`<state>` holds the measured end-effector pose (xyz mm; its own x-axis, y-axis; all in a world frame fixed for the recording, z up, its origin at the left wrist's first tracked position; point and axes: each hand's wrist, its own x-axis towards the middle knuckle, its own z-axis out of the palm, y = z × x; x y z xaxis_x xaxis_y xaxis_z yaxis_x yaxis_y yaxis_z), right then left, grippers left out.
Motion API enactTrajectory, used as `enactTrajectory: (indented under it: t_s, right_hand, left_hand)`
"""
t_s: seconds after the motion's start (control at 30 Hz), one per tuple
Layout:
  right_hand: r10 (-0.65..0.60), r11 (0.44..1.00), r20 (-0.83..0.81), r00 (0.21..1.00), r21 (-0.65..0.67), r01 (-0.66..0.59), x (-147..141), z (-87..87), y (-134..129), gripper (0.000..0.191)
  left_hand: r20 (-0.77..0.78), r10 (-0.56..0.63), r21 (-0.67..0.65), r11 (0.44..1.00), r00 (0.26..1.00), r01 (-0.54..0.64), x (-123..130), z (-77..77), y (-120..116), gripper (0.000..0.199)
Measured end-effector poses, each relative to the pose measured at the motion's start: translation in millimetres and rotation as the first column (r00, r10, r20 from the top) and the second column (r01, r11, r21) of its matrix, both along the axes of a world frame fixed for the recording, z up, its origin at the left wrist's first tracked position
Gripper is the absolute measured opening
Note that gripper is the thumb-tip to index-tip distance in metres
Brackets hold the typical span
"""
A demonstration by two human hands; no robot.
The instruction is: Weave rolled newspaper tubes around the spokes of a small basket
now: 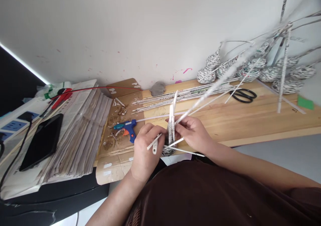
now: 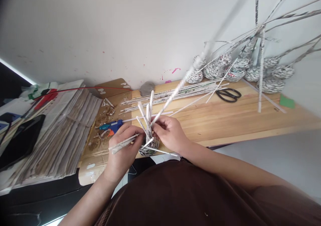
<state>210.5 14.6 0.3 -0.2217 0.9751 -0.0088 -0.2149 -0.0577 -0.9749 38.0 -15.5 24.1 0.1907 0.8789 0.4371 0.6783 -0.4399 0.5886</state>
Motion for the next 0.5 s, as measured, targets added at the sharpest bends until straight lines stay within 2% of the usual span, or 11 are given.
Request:
enactTrajectory:
  t_s: [0.17, 0.3, 0.37, 0.5]
  right_hand:
    - [-0.07, 0.985, 0.056, 0.996, 0.159, 0.06, 1, -7.8, -15, 0.023]
    - [-0.072, 0.963, 0.147, 0.987, 0.267, 0.03, 4, -10.9, -23, 0.014]
    - [-0.111, 0.942, 0.162, 0.981, 0.332, 0.052, 6, -10.9, -25, 0.015]
    - [-0.156, 0.918, 0.18, 0.971, 0.39, 0.075, 8, -9.2, -29, 0.008]
  left_hand:
    - [-0.029, -0.004, -0.002, 1.0, 1.0, 0.004, -1, -0.9, 1, 0.018]
    - [-0.055, 0.003, -0.004, 1.0, 0.998, -0.003, 0, -1.2, 1, 0.017]
    - [-0.06, 0.002, 0.0, 1.0, 0.998, -0.002, 0, -1.2, 2, 0.017]
    - [-0.029, -0.006, 0.006, 1.0, 1.0, 0.006, -1, -0.6, 3, 0.016]
